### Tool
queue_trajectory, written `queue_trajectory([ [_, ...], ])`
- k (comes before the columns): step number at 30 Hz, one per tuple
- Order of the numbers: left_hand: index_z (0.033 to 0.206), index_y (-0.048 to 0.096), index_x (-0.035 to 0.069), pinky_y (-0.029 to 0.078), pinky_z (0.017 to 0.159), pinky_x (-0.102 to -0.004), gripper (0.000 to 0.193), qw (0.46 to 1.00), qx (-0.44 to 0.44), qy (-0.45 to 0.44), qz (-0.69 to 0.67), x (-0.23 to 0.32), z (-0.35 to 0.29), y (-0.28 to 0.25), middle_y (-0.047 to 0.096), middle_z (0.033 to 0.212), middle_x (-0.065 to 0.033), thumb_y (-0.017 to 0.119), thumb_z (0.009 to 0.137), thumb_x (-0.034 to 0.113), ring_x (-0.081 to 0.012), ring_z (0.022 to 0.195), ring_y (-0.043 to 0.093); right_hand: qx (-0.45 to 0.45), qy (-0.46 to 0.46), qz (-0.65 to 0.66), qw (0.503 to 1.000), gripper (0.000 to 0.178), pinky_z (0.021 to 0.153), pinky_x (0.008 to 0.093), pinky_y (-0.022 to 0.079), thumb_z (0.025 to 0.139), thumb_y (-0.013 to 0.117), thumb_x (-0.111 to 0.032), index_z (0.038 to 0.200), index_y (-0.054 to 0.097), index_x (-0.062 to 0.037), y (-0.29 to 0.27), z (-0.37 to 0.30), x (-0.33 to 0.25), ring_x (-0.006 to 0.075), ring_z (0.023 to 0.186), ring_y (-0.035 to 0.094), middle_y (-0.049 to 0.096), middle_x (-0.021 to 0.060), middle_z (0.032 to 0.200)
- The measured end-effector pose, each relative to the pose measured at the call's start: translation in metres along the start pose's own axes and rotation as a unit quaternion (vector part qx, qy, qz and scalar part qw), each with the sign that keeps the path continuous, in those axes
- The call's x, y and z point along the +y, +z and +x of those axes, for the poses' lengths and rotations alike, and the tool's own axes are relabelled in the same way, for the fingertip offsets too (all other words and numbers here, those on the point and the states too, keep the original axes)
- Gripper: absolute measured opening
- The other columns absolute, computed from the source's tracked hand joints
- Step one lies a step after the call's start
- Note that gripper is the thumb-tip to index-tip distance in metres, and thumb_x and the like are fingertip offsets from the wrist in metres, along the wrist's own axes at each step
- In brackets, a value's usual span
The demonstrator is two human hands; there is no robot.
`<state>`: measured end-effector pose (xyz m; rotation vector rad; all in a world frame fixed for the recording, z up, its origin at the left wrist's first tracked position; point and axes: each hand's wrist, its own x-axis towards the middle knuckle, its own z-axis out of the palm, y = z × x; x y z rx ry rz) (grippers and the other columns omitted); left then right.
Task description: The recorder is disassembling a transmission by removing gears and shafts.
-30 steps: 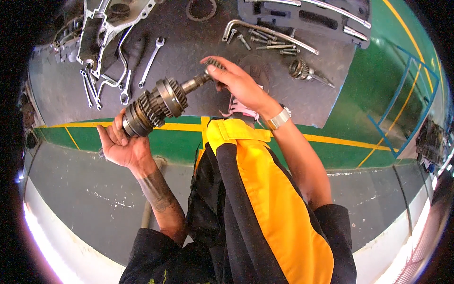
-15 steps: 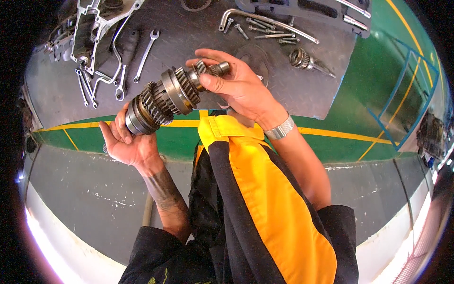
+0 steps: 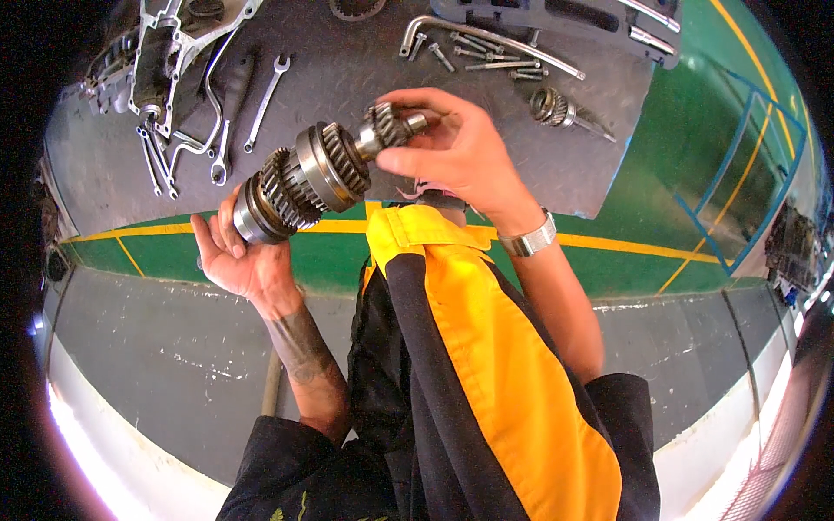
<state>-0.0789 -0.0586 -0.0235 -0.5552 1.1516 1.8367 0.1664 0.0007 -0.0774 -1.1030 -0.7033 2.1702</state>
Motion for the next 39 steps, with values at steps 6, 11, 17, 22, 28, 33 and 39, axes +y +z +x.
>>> queue_trajectory([
  [6,0.055,0.025,0.023,0.04,0.115,-0.0466,0.059,0.995,-0.071,0.064,0.022,0.038,0.019,-0.04,0.023,0.049,0.0004,0.037,0.112,0.032,-0.0169,0.065,0.045,0.208,-0.066,-0.269,0.938,0.053,0.097,0.0329,0.054,0.087,0.081,-0.016,0.133,0.062,0.0051,-0.052,0.031,0.016,0.0193,0.109,0.068,0.07,0.0129,0.121],
  [11,0.057,0.028,0.02,0.044,0.109,-0.0483,0.057,0.952,-0.104,0.205,0.201,0.044,0.008,-0.032,0.022,0.052,0.0003,0.031,0.113,0.029,-0.0188,0.065,0.046,0.046,-0.226,-0.604,0.763,0.056,0.096,0.0415,0.051,0.071,0.086,-0.018,0.121,0.066,-0.0025,-0.016,0.071,0.038,0.0335,0.109,0.06,0.067,0.0141,0.11],
  [17,0.057,0.033,0.013,0.046,0.092,-0.0472,0.057,0.798,-0.236,0.334,0.444,0.015,-0.002,-0.045,0.037,0.049,-0.0029,0.034,0.113,0.023,-0.0233,0.06,0.051,0.058,-0.248,-0.665,0.702,0.056,0.099,0.0422,0.05,0.072,0.085,-0.015,0.123,0.064,-0.004,-0.013,0.077,0.056,0.0319,0.112,0.061,0.069,0.0118,0.118],
  [22,0.057,0.038,0.007,0.052,0.079,-0.0471,0.053,0.776,-0.265,0.382,0.426,0.009,0.005,-0.056,0.044,0.05,-0.0039,0.042,0.109,0.017,-0.025,0.058,0.06,0.013,-0.222,-0.693,0.686,0.065,0.102,0.0449,0.047,0.076,0.083,-0.018,0.134,0.057,-0.0056,-0.009,0.078,0.06,0.033,0.121,0.056,0.062,0.0126,0.135],
  [28,0.06,0.046,0.002,0.052,0.092,-0.0515,0.051,0.698,-0.322,0.373,0.52,0.006,0.005,-0.047,0.065,0.066,-0.0118,0.043,0.107,0.022,-0.0324,0.083,0.071,0.103,-0.248,-0.622,0.736,0.06,0.105,0.0477,0.045,0.082,0.076,-0.017,0.136,0.056,-0.0023,0.004,0.051,0.071,0.0389,0.127,0.051,0.053,0.0216,0.142],
  [33,0.071,0.052,0.0,0.049,0.099,-0.054,0.041,0.644,-0.288,0.393,0.589,0.009,0.009,-0.069,0.073,0.106,-0.0235,0.047,0.104,0.024,-0.0387,0.111,0.067,0.075,-0.259,-0.611,0.744,0.056,0.11,0.0493,0.043,0.08,0.072,-0.012,0.133,0.058,-0.0017,0.017,0.042,0.082,0.0437,0.129,0.05,0.049,0.0245,0.145],
  [39,0.088,0.054,0.002,0.043,0.107,-0.0557,0.043,0.68,-0.285,0.417,0.531,0.02,0.003,-0.063,0.069,0.107,-0.0259,0.032,0.109,0.032,-0.0408,0.116,0.063,0.114,-0.212,-0.664,0.708,0.066,0.107,0.0492,0.045,0.076,0.078,-0.007,0.138,0.056,-0.0103,-0.007,0.063,0.069,0.041,0.126,0.05,0.05,0.0219,0.145],
])
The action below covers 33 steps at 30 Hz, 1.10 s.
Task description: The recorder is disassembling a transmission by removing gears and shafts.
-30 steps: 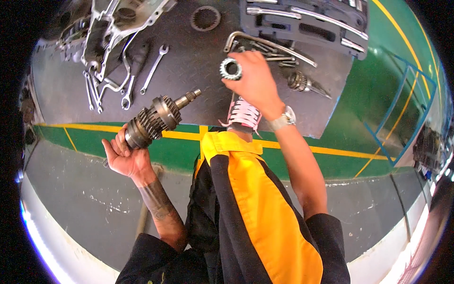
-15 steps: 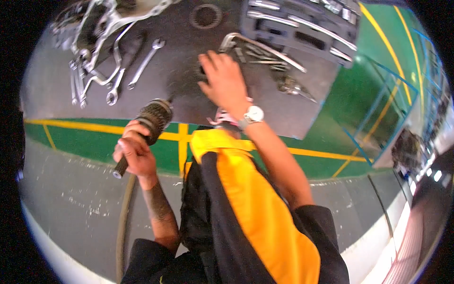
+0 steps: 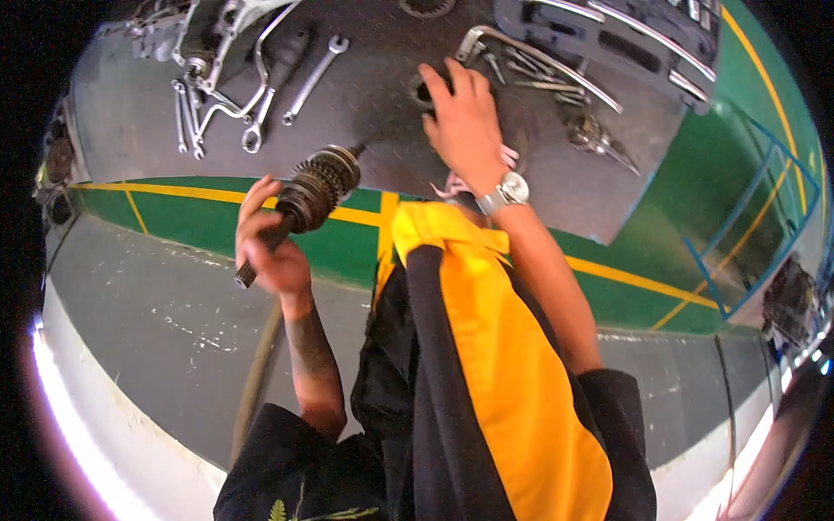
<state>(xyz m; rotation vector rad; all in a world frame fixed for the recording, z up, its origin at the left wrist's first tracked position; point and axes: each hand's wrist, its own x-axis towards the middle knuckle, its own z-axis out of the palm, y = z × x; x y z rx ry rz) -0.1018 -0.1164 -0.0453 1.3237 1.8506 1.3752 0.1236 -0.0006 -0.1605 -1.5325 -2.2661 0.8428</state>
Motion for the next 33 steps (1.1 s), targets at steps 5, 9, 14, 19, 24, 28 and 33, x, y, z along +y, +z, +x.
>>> queue_trajectory([
  [5,0.077,0.036,0.012,0.045,0.084,-0.0453,0.036,0.964,0.082,-0.099,-0.234,0.003,0.02,-0.009,0.039,0.068,-0.0055,0.036,0.109,0.029,-0.0225,0.07,0.045,-0.011,-0.001,0.06,0.998,0.066,0.094,0.044,0.053,0.073,0.08,0.0,0.135,0.057,-0.0099,0.011,0.01,0.006,0.0376,0.114,0.058,0.055,0.0164,0.125],
  [9,0.071,0.034,0.012,0.042,0.073,-0.04,0.041,0.952,0.09,-0.166,-0.242,0.005,0.035,-0.005,0.036,0.063,-0.0043,0.036,0.109,0.028,-0.02,0.063,0.041,-0.062,0.026,0.122,0.99,0.063,0.094,0.0445,0.053,0.073,0.082,-0.003,0.132,0.059,-0.0081,0.013,0.009,0.008,0.0392,0.11,0.06,0.055,0.0169,0.123],
  [14,0.054,0.024,0.015,0.025,0.055,-0.0338,0.063,0.903,0.114,-0.22,-0.352,-0.001,0.048,-0.003,0.02,0.049,0.0011,0.029,0.114,0.033,-0.014,0.047,0.018,-0.08,0.051,0.294,0.951,0.059,0.097,0.0409,0.051,0.066,0.088,-0.015,0.12,0.067,-0.0035,0.003,-0.004,0.0,0.0357,0.109,0.062,0.057,0.016,0.119],
  [19,0.056,0.021,0.019,0.02,0.056,-0.0317,0.06,0.834,0.246,-0.272,-0.413,0.019,0.043,-0.022,0.017,0.05,0.0029,0.033,0.113,0.035,-0.0137,0.049,0.015,-0.116,0.04,0.354,0.927,0.056,0.093,0.041,0.053,0.067,0.078,-0.008,0.12,0.061,-0.002,-0.03,-0.009,-0.014,0.041,0.102,0.065,0.067,0.0195,0.109],
  [24,0.057,0.02,0.02,0.019,0.056,-0.0315,0.059,0.807,0.156,-0.223,-0.524,0.029,0.051,-0.025,0.017,0.052,0.0031,0.035,0.112,0.037,-0.013,0.05,0.014,-0.096,0.007,0.262,0.96,0.055,0.088,0.0417,0.054,0.068,0.078,-0.006,0.121,0.062,-0.0006,-0.061,-0.009,-0.006,0.0397,0.099,0.065,0.066,0.0187,0.107],
  [28,0.058,0.02,0.02,0.019,0.055,-0.0313,0.059,0.797,0.132,-0.212,-0.55,0.036,0.054,-0.025,0.017,0.052,0.0032,0.036,0.112,0.036,-0.0129,0.05,0.013,-0.125,-0.017,0.257,0.958,0.055,0.086,0.0416,0.054,0.069,0.082,-0.009,0.12,0.064,0.0,-0.054,-0.019,-0.012,0.039,0.095,0.065,0.065,0.0177,0.104],
  [33,0.058,0.019,0.02,0.018,0.055,-0.0313,0.059,0.794,0.124,-0.215,-0.554,0.039,0.05,-0.022,0.017,0.052,0.0033,0.036,0.112,0.037,-0.0127,0.05,0.013,-0.088,-0.065,0.219,0.97,0.054,0.087,0.039,0.052,0.067,0.088,-0.017,0.114,0.067,-0.0015,-0.058,-0.017,-0.016,0.0331,0.096,0.061,0.065,0.0124,0.099],
])
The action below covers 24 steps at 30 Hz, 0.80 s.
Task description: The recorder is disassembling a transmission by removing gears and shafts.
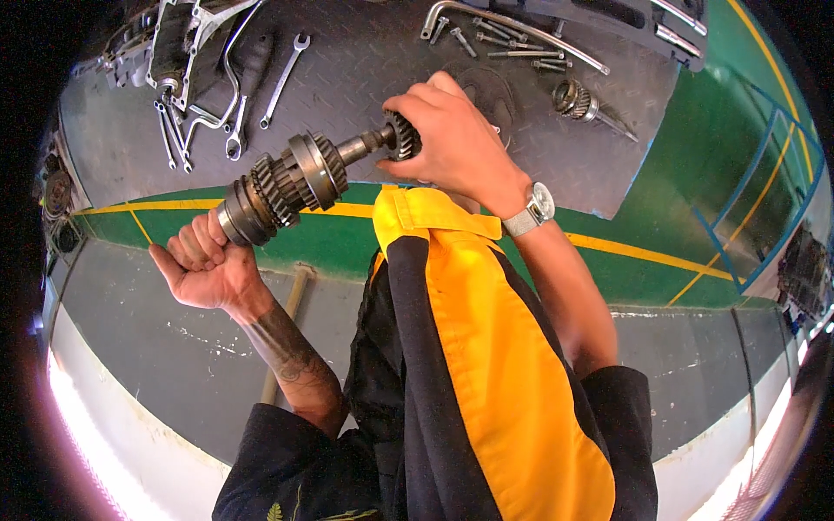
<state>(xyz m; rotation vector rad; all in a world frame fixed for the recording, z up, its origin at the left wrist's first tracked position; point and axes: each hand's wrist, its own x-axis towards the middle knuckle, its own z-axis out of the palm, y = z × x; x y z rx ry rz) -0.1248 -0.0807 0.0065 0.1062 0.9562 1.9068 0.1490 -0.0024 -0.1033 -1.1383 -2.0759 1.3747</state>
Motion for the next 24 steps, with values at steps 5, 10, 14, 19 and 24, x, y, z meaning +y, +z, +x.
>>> queue_trajectory([
  [5,0.058,0.019,0.02,0.018,0.056,-0.0316,0.06,0.999,0.025,-0.032,-0.015,-0.012,-0.008,-0.006,0.018,0.051,0.0037,0.04,0.111,0.038,-0.0126,0.05,0.014,-0.056,-0.073,-0.005,0.996,0.055,0.088,0.0372,0.05,0.06,0.09,-0.016,0.109,0.068,-0.0017,0.007,0.011,-0.003,0.0303,0.099,0.056,0.064,0.0099,0.097],
  [10,0.058,0.019,0.021,0.019,0.056,-0.0314,0.059,0.997,0.014,-0.055,-0.047,-0.016,-0.006,-0.009,0.018,0.051,0.0046,0.043,0.11,0.037,-0.0123,0.049,0.014,-0.089,-0.09,0.052,0.991,0.055,0.088,0.0376,0.051,0.059,0.09,-0.017,0.107,0.068,-0.0013,0.005,0.019,-0.005,0.0317,0.097,0.059,0.063,0.0111,0.097],
  [14,0.057,0.019,0.022,0.019,0.053,-0.0303,0.059,0.992,0.057,-0.062,-0.099,-0.01,0.003,-0.022,0.018,0.05,0.0055,0.047,0.107,0.035,-0.0112,0.047,0.015,-0.11,0.034,0.213,0.97,0.056,0.097,0.0365,0.053,0.068,0.089,-0.016,0.118,0.069,-0.0023,-0.009,0.016,-0.01,0.0268,0.105,0.068,0.07,0.0123,0.111],
  [19,0.059,0.021,0.021,0.019,0.052,-0.0294,0.056,0.987,0.028,-0.063,-0.143,-0.005,0.01,-0.032,0.02,0.052,0.0047,0.053,0.104,0.027,-0.0105,0.046,0.018,-0.122,0.079,0.362,0.92,0.059,0.103,0.035,0.052,0.074,0.087,-0.011,0.128,0.067,-0.0026,-0.013,0.009,-0.003,0.0185,0.115,0.067,0.072,0.0097,0.123],
  [24,0.056,0.021,0.022,0.019,0.051,-0.0291,0.059,0.988,0.039,-0.06,-0.136,-0.006,0.011,-0.034,0.02,0.049,0.0059,0.049,0.106,0.035,-0.0096,0.046,0.018,-0.134,0.128,0.427,0.885,0.049,0.094,0.0285,0.053,0.084,0.086,-0.016,0.126,0.067,0.0018,0.002,0.008,0.005,0.0143,0.103,0.064,0.067,0.0062,0.113],
])
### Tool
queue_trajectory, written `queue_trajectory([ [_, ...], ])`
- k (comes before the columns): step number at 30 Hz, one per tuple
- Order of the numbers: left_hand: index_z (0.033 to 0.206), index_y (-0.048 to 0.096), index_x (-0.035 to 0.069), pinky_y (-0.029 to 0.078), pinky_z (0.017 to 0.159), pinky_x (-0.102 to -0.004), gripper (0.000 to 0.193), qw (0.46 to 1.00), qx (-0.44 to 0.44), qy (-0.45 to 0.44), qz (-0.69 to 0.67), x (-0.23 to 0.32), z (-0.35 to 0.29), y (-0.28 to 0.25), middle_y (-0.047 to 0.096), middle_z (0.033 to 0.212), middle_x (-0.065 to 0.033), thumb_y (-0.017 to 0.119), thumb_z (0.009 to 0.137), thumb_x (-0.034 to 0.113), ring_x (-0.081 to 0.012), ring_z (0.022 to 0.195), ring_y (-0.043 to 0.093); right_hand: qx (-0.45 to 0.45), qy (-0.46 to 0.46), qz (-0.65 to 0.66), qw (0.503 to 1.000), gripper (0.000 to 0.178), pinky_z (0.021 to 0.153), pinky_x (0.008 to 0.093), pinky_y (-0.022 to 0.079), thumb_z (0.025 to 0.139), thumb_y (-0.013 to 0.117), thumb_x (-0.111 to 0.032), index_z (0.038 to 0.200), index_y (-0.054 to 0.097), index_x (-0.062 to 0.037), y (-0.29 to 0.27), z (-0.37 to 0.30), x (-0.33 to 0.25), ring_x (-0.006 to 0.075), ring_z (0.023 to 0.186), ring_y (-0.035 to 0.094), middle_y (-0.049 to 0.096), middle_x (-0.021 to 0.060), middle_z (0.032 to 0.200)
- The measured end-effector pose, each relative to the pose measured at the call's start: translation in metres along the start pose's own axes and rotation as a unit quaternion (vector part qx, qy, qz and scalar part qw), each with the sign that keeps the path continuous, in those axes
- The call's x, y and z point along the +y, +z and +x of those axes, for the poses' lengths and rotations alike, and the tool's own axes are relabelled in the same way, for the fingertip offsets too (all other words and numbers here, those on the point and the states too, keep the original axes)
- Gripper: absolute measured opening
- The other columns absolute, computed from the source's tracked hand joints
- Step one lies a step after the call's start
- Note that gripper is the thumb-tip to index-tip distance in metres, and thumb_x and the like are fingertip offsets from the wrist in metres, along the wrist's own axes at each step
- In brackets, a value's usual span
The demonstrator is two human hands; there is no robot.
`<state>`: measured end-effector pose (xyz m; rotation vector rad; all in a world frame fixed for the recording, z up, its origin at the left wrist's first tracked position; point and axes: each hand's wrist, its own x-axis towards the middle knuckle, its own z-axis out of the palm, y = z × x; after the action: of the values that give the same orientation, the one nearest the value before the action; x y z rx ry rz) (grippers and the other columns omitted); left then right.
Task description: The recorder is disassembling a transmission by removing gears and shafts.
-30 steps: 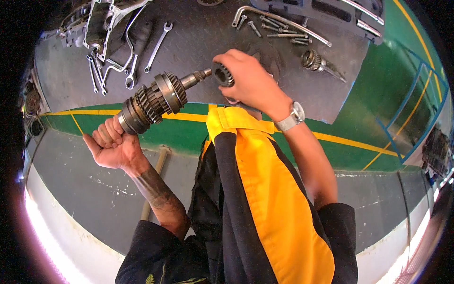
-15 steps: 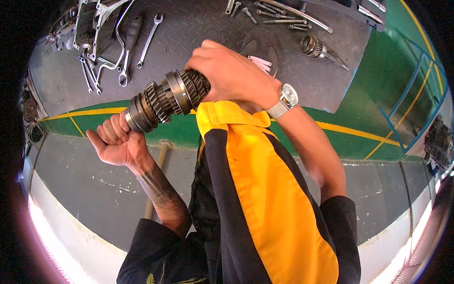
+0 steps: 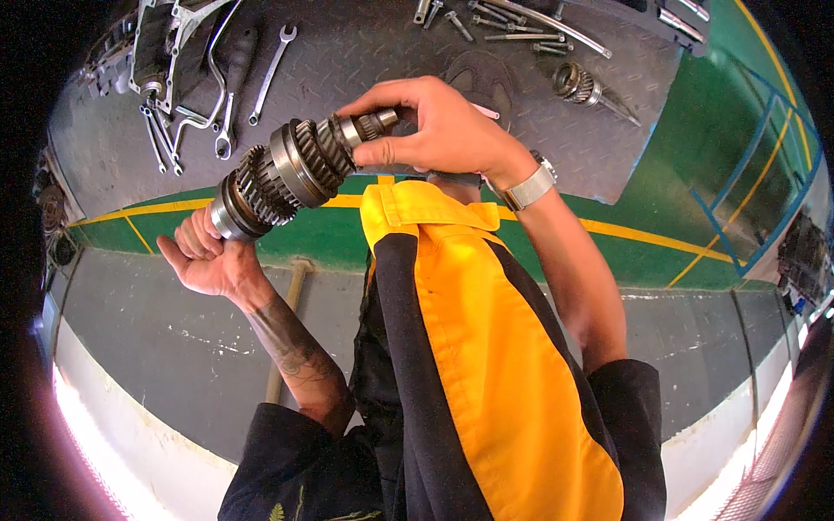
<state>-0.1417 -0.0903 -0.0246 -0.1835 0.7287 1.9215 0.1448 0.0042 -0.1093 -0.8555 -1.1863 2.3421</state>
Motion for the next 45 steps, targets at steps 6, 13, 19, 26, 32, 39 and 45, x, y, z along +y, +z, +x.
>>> queue_trajectory([
  [6,0.057,0.022,0.022,0.02,0.052,-0.0295,0.058,0.999,0.006,-0.001,-0.032,-0.008,-0.002,-0.006,0.019,0.05,0.0057,0.05,0.106,0.035,-0.01,0.047,0.018,0.087,0.098,-0.075,0.988,0.06,0.054,0.0301,0.045,0.096,0.068,-0.057,0.098,0.078,0.0017,0.012,-0.005,-0.007,0.0078,0.061,0.056,0.061,0.0011,0.064],
  [13,0.057,0.022,0.021,0.02,0.05,-0.0296,0.058,0.99,0.041,-0.035,-0.133,-0.032,-0.005,-0.016,0.021,0.05,0.0049,0.051,0.105,0.032,-0.0103,0.046,0.02,0.209,0.02,-0.222,0.952,0.095,0.054,0.0336,0.045,0.099,0.034,-0.079,0.088,0.077,0.005,-0.002,-0.035,-0.041,0.0172,0.054,0.057,0.06,0.0076,0.058],
  [19,0.056,0.023,0.021,0.018,0.049,-0.028,0.059,0.971,0.045,-0.087,-0.219,-0.06,0.005,-0.024,0.022,0.051,0.0045,0.054,0.105,0.031,-0.0091,0.047,0.024,0.342,0.008,-0.103,0.934,0.058,0.091,0.0358,0.05,0.106,0.045,-0.05,0.123,0.066,0.0008,-0.084,-0.116,-0.037,0.0246,0.096,0.064,0.071,0.0153,0.099],
  [26,0.062,0.022,0.028,0.017,0.048,-0.0282,0.055,0.935,-0.044,-0.136,-0.325,-0.104,0.015,-0.078,0.025,0.057,0.0106,0.048,0.106,0.049,-0.0046,0.052,0.023,0.366,0.12,-0.673,0.631,0.052,0.098,0.046,0.047,0.072,0.07,-0.008,0.122,0.058,-0.0001,-0.121,-0.134,0.044,0.0394,0.114,0.055,0.063,0.0172,0.115],
  [32,0.059,0.024,0.022,0.021,0.046,-0.031,0.061,0.918,-0.038,-0.127,-0.374,-0.146,0.008,-0.058,0.02,0.052,0.007,0.045,0.106,0.053,-0.0074,0.047,0.021,0.413,0.143,-0.573,0.693,0.023,0.079,0.0459,0.054,0.071,0.073,-0.015,0.091,0.066,-0.004,-0.121,-0.119,0.038,0.0417,0.09,0.065,0.068,0.0183,0.092],
  [39,0.056,0.023,0.021,0.018,0.049,-0.0299,0.063,0.946,-0.032,-0.126,-0.297,-0.13,0.011,-0.06,0.022,0.048,0.0055,0.052,0.104,0.049,-0.0089,0.045,0.022,0.321,-0.063,-0.587,0.741,0.027,0.063,0.0386,0.053,0.058,0.082,-0.007,0.083,0.07,-0.0076,-0.076,-0.118,-0.045,0.0333,0.071,0.065,0.067,0.0113,0.077],
  [45,0.055,0.022,0.021,0.018,0.049,-0.0298,0.064,0.96,-0.064,-0.121,-0.244,-0.107,0.02,-0.048,0.022,0.047,0.0061,0.051,0.105,0.049,-0.0088,0.045,0.022,0.265,-0.048,-0.63,0.728,0.022,0.06,0.0388,0.052,0.06,0.081,-0.011,0.079,0.069,-0.0104,-0.06,-0.107,-0.054,0.0303,0.069,0.064,0.065,0.0067,0.073],
])
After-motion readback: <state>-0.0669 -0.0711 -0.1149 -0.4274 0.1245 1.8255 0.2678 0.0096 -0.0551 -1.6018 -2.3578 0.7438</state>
